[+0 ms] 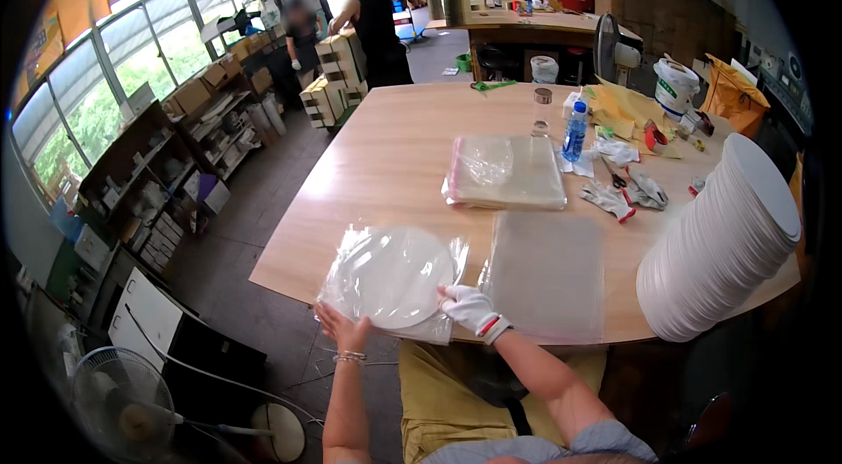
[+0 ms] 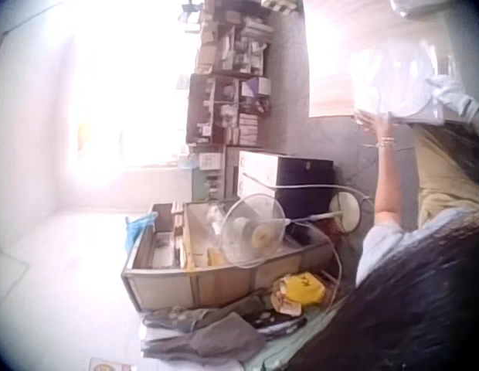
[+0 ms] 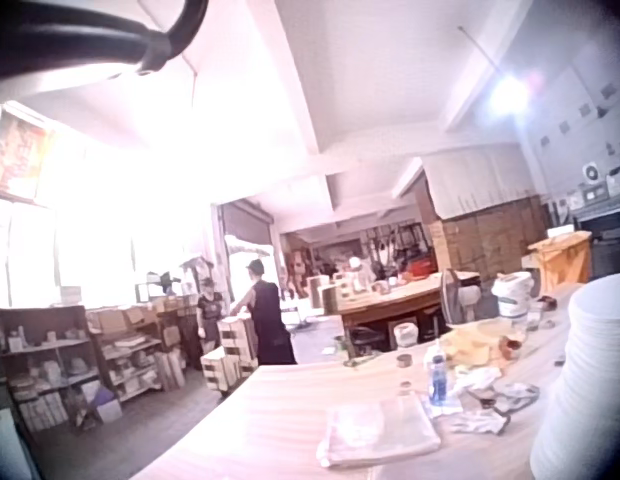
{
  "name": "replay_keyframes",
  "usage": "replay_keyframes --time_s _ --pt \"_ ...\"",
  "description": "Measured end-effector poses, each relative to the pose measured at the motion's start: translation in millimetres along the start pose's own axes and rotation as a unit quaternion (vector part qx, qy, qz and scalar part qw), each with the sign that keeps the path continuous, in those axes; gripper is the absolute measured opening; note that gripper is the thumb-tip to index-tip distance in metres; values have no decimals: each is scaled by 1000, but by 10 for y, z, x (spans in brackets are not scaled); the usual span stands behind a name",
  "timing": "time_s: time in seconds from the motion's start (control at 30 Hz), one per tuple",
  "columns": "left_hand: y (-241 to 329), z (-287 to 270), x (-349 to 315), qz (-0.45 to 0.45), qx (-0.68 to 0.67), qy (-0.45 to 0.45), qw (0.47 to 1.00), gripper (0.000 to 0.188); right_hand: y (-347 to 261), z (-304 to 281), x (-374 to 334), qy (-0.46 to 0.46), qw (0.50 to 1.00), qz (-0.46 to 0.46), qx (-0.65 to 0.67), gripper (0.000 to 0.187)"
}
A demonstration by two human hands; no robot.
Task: The person repeatedly picks up white circular discs from a stack, places them into clear plastic bags, and sets the filled bags aside on the table. The process is repetitive and involves handling the discs and bags by hand.
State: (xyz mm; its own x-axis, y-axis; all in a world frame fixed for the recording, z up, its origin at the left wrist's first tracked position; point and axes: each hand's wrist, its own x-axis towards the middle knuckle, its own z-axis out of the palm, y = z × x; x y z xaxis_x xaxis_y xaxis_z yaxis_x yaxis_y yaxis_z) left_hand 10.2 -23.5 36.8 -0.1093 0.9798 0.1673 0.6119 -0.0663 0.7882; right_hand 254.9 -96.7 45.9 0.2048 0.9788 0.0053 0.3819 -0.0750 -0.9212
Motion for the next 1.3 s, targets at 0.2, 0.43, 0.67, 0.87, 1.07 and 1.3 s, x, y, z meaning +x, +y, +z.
replay_keyframes --time_s 0.2,0.43,0.67,0.87,1.07,1.3 --pt "136 -52 133 269 233 -67 932 77 -107 79 106 -77 992 8 -104 39" --pt "261 360 217 238 295 -241 894 62 250 -479 -355 -8 1000 4 11 31" --pt "229 228 158 294 337 -182 876 59 -739 -2450 -2028 270 899 -118 -325 13" --pt "250 245 137 297 244 -176 906 68 -1662 -4065 -3023 443 645 -80 -618 17" --pt "666 202 -152 413 44 -156 896 49 -1770 -4687 -3178 339 805 177 -454 33" --pt "950 278 -555 444 -14 -255 859 40 -1801 -4812 -3101 319 814 212 -436 33"
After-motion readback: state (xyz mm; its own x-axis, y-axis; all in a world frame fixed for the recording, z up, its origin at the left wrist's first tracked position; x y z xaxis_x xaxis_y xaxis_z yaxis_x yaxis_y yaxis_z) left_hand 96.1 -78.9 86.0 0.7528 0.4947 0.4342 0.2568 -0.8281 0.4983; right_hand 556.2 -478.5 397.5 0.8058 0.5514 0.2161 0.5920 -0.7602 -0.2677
